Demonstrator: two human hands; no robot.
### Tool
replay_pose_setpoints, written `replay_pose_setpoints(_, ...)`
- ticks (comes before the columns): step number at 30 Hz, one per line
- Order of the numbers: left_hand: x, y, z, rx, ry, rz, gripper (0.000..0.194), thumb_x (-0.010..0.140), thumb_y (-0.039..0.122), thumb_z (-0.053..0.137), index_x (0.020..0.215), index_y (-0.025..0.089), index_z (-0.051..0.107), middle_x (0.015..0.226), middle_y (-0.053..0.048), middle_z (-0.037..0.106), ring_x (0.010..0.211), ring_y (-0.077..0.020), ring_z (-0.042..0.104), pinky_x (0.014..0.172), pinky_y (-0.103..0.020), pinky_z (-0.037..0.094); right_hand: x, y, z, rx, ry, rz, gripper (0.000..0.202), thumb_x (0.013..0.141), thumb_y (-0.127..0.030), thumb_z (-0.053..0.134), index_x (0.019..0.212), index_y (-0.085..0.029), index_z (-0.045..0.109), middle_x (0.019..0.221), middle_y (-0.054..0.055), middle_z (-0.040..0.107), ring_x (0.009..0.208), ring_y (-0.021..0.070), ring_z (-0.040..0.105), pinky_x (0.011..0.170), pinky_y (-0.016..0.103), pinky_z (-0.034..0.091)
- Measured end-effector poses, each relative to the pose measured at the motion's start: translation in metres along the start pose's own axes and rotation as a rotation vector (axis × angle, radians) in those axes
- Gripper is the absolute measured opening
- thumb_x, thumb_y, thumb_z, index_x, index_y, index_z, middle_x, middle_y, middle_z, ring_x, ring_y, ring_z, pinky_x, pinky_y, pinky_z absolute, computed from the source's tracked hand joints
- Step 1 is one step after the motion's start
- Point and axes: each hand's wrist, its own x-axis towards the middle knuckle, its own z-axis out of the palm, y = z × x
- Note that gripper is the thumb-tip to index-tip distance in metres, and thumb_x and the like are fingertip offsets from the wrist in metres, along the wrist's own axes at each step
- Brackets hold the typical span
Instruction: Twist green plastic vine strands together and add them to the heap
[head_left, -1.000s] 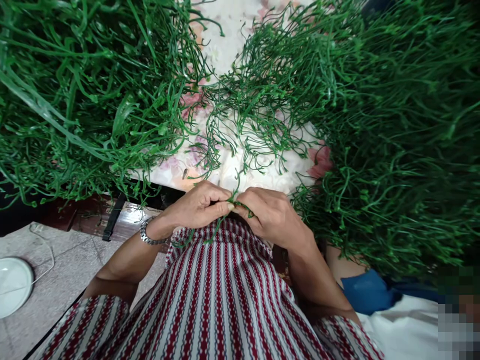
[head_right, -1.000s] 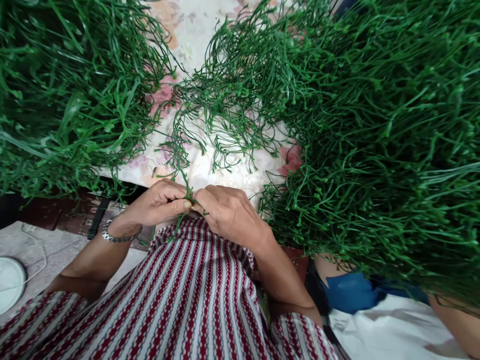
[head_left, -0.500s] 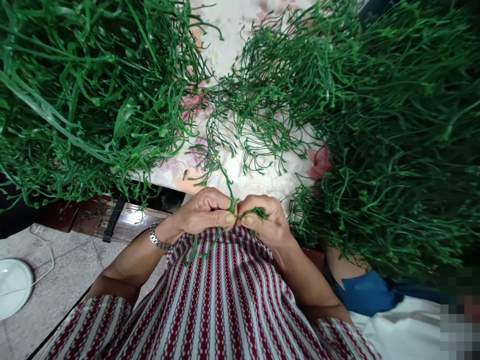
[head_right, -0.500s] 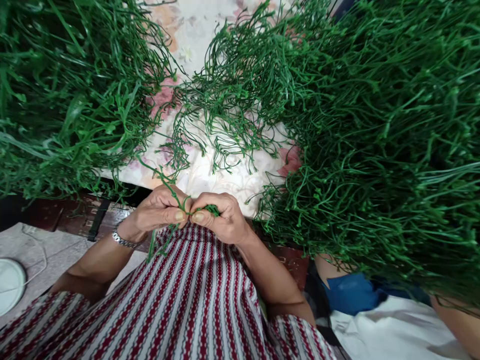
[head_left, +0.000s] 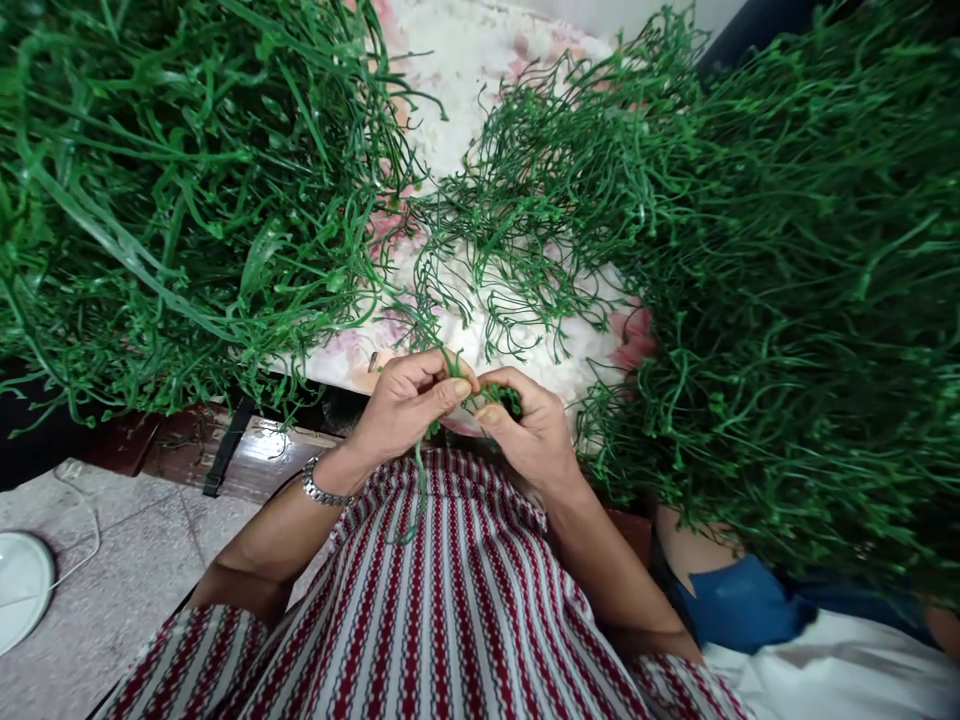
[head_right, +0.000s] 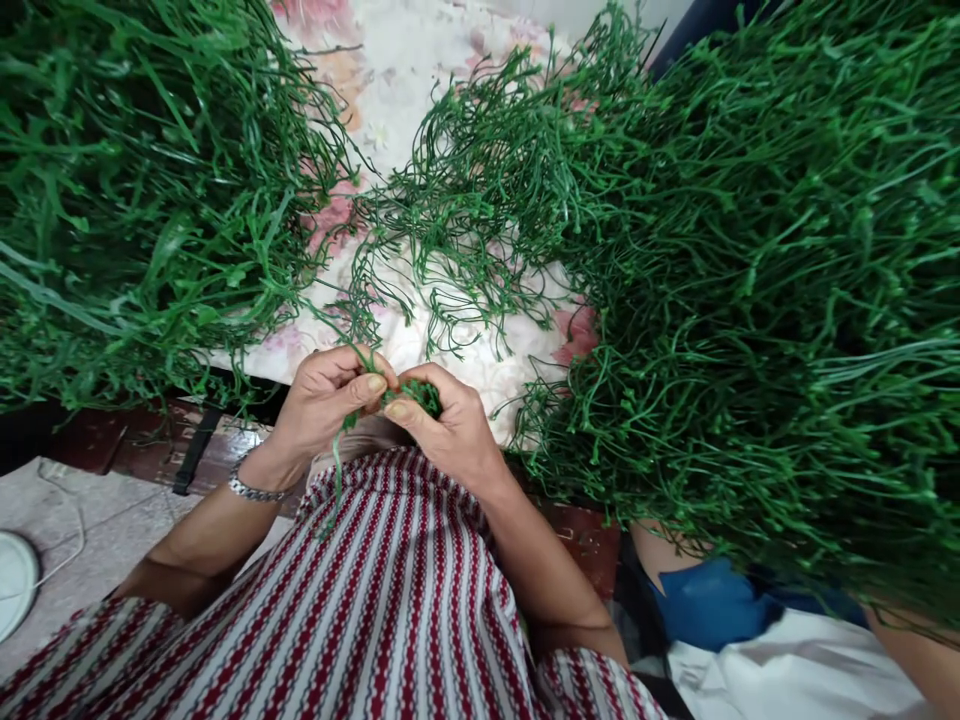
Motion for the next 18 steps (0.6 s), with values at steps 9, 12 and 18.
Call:
replay_pose_setpoints(9, -0.0008, -0.0009, 0.0049, -0.074, 0.037, -0.07, 0.014, 0.069, 0.028, 0.069, 0.068, 0.014, 0.069, 0.057, 0.001, 0.054, 0.048, -0.0054, 0.043, 0.045, -0.018, 0.031, -0.004, 0.0065, 0.0053, -0.107, 0.015, -0.132, 0.015, 0.08, -0.028, 0.059, 0.071, -0.018, 0.054, 0.057, -0.006, 0.042, 0.049, 0.0057, 0.036, 0.048, 0.018, 0.033)
replay_pose_setpoints(12, -0.0031, -0.0012, 0.0056, -0.07, 0.041, -0.04, 0.016, 0.072, 0.029, 0.067, 0.067, 0.014, 0.069, 0.059, 0.001, 0.05, 0.048, -0.0052, 0.039, 0.044, -0.02, 0.027, -0.0045, 0.0087, 0.0029, -0.077, -0.024, -0.172, 0.012, 0.081, -0.028, 0.057, 0.074, -0.019, 0.055, 0.06, -0.004, 0.048, 0.053, 0.0072, 0.042, 0.051, 0.02, 0.036)
replay_pose_setpoints(18, -0.0057, -0.0018, 0.0066, -0.132, 0.042, -0.049, 0.016, 0.075, 0.03, 0.063, 0.068, 0.016, 0.065, 0.061, 0.0, 0.05, 0.05, -0.0066, 0.039, 0.044, -0.021, 0.026, -0.0013, 0.0099, 0.0041, -0.029, -0.087, -0.242, 0.006, 0.082, -0.023, 0.055, 0.079, -0.02, 0.053, 0.068, -0.002, 0.049, 0.062, 0.0098, 0.048, 0.058, 0.023, 0.039)
